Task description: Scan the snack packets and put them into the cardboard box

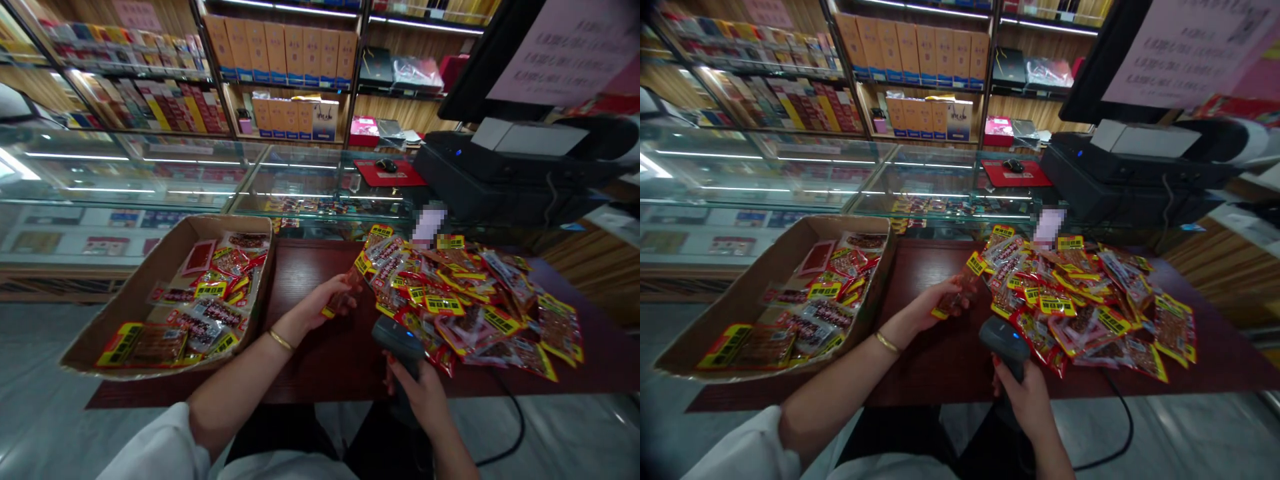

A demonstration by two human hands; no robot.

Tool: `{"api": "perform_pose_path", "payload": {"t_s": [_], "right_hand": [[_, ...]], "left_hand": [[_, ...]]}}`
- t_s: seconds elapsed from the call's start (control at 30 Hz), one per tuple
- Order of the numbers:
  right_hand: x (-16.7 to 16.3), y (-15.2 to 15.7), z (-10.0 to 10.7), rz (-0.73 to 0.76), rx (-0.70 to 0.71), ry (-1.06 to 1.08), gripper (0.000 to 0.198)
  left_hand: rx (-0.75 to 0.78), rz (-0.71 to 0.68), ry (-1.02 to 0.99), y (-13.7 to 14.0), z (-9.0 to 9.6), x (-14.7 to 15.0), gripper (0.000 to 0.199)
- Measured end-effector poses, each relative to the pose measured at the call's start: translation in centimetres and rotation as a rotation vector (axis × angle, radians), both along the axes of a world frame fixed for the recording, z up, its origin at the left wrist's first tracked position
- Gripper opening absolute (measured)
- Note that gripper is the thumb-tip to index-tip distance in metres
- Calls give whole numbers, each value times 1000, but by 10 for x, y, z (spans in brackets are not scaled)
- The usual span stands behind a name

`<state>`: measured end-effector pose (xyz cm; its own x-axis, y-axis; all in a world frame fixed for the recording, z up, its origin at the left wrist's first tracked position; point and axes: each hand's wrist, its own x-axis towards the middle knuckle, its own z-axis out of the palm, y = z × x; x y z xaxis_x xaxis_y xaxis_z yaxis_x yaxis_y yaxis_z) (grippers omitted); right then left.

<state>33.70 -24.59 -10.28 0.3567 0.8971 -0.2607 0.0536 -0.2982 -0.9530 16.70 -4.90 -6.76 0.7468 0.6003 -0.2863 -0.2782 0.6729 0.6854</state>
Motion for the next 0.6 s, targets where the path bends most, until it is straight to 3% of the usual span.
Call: {"api": "perform_pose_path", "payload": {"t_s": [0.13, 0.3, 0.43, 0.6], "right_hand": [[-5, 0, 6, -25, -36, -91, 56], [-12, -15, 18, -21, -24, -481, 39], [-10, -30, 31, 36, 25, -684, 36], [-7, -42, 40, 92, -2, -776, 34]], "left_hand": [[15, -11, 12, 10, -10, 6, 31], [43, -39, 32, 7, -19, 4, 27], [90, -65, 62, 6, -15, 0, 34], [144, -107, 112, 8, -8, -9, 39]]}}
